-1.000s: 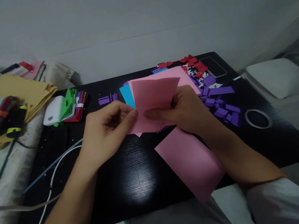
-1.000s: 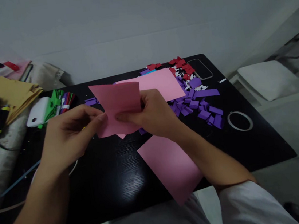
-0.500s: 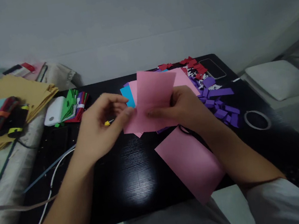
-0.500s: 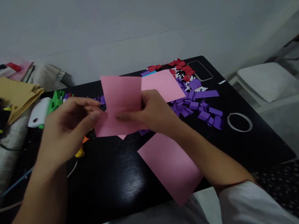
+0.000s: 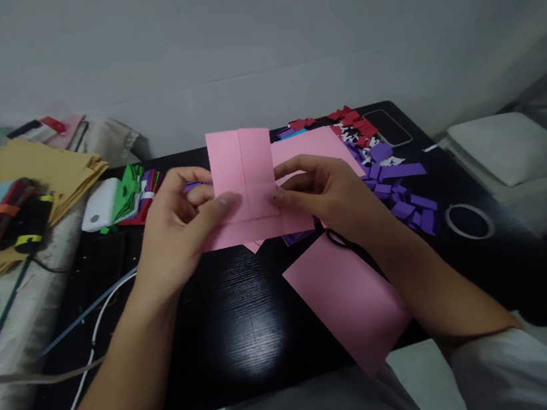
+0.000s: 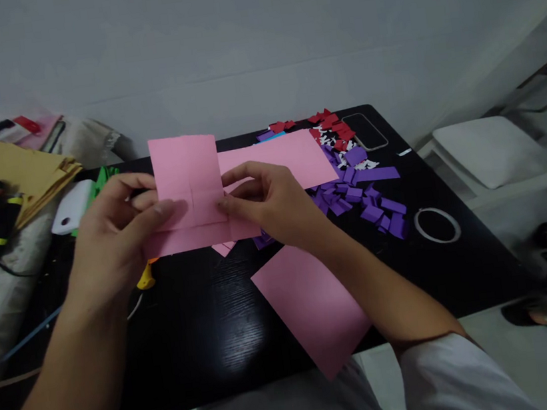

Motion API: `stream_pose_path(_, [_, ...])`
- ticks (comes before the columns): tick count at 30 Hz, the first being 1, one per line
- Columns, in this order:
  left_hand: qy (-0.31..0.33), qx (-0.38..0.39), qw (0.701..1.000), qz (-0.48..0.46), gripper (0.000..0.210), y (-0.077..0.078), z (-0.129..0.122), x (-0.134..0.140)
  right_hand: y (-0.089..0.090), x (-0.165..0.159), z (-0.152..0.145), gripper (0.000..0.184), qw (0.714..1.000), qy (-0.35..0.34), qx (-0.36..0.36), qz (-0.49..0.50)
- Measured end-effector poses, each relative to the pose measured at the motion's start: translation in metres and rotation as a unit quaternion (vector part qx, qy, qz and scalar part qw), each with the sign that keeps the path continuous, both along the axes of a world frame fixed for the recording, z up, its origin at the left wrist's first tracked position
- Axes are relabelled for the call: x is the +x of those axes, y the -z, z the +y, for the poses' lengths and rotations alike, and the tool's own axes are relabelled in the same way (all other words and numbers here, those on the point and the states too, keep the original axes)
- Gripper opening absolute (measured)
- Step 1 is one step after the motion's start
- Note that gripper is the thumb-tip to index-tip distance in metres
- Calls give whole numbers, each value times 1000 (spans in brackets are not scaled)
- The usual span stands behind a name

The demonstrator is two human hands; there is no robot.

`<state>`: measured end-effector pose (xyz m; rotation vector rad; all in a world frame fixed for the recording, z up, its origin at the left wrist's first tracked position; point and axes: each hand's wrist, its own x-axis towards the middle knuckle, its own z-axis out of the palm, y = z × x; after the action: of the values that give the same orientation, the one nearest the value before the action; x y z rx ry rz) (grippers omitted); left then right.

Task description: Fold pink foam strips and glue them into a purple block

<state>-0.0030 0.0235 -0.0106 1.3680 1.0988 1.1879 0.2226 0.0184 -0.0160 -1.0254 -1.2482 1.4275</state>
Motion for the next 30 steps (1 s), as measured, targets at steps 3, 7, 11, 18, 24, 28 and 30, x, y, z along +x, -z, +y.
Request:
stream_pose_path(3, [21, 31, 999, 14, 49, -4, -3, 2, 1, -1, 0, 48, 1000, 14, 6, -12])
stream_pose_path(7, [56, 111, 979, 159, 27, -6, -5, -1, 2, 0, 1, 45, 999, 26, 16, -18])
stream_pose_path(11, [47, 103, 975, 192, 15, -5, -6, 1, 3, -2, 0, 44, 999, 38, 20, -18])
stream_pose_path(18, [1, 76, 977, 197, 20, -4, -11, 6, 3, -5, -1, 33, 997, 63, 36, -28])
stream_pose_path(24, [-19, 74, 978, 194, 23, -4, -12, 7, 0, -1, -2, 21, 998, 33, 41, -18])
stream_pose_path(28, [-24, 79, 980, 180, 25, -1, -11, 7, -2, 0, -2, 21, 999, 27, 37, -15])
stream_pose_path(30, [-28, 87, 980, 176, 25, 1, -11, 6, -3, 0, -3, 22, 999, 23, 31, -13])
